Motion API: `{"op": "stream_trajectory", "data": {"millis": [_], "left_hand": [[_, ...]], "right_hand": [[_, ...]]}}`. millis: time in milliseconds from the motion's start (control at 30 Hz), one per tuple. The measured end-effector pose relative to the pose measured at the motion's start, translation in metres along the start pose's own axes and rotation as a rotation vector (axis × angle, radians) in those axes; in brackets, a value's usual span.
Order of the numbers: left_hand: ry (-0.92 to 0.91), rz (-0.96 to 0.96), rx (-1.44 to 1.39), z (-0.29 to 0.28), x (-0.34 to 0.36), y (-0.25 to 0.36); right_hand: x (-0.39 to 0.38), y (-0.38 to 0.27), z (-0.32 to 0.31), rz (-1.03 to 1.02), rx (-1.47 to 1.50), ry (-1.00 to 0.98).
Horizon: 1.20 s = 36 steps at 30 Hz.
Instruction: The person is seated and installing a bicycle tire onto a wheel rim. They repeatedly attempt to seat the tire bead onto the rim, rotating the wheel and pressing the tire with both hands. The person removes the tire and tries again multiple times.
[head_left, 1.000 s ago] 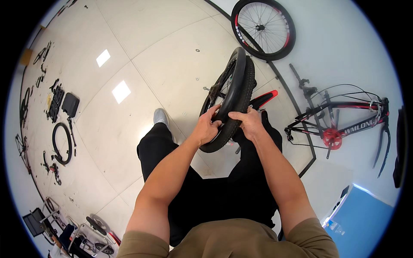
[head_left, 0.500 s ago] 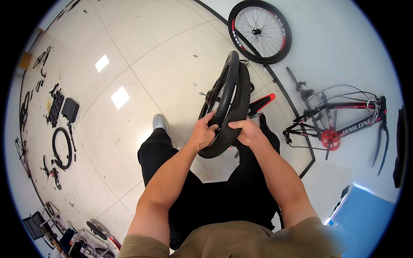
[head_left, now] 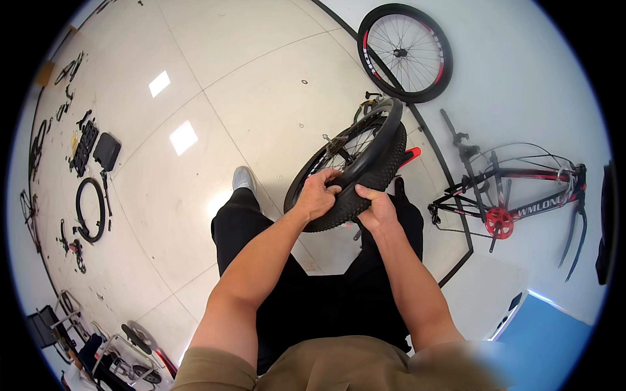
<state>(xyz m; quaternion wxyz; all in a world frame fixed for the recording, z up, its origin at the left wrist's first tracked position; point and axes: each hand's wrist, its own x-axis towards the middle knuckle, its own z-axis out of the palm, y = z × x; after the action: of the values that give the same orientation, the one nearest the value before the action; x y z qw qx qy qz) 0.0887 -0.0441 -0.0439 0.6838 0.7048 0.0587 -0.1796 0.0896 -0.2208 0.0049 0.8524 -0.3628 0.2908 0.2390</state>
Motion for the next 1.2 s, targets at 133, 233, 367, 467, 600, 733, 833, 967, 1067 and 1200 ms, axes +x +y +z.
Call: {"op": "stream_trajectory", "data": {"millis": [133,233,367,467,600,733,833,967,1067,1200], "left_hand": [[-0.001,0.013,-0.016,0.0,0.001,0.004],[0.047,0.023,-0.025,-0.002,-0.004,-0.004],[0.053,-0.029,-0.067,-0.004,-0.006,0.007],[0.12,0.03,-0.027,-0.001,-0.004,-0.005],[0.064,-0.026,-0.131,-0.001,-0.005,0.004],[0.011,-0.035,-0.166,-0.005,-0.002,0.002],[0.057,0.041,-0.07,-0.01,-0.001,0.002],[0.016,-0.009,-0.107,-0.014,0.002,-0.009],[-0.027,-0.072,-0.182,-0.012,-0.002,0.012],[-0.007,-0.044,-0.171,-0.011,-0.001,0.005]], "right_hand": [[0.003,-0.004,-0.004,-0.034,-0.053,-0.037],[0.003,-0.004,-0.001,0.022,-0.066,-0.062],[0.012,-0.006,-0.002,0.078,-0.086,-0.136],[0.013,-0.008,0.004,0.11,-0.109,-0.199],[0.013,-0.012,0.0,0.12,-0.137,-0.229],[0.013,-0.014,0.004,0.112,-0.162,-0.254],[0.01,-0.016,0.017,0.173,-0.163,-0.269],[0.015,-0.01,0.011,0.13,-0.18,-0.226],[0.008,-0.016,0.015,0.073,-0.225,-0.202],[0.006,-0.015,0.021,0.018,-0.263,-0.153]]}}
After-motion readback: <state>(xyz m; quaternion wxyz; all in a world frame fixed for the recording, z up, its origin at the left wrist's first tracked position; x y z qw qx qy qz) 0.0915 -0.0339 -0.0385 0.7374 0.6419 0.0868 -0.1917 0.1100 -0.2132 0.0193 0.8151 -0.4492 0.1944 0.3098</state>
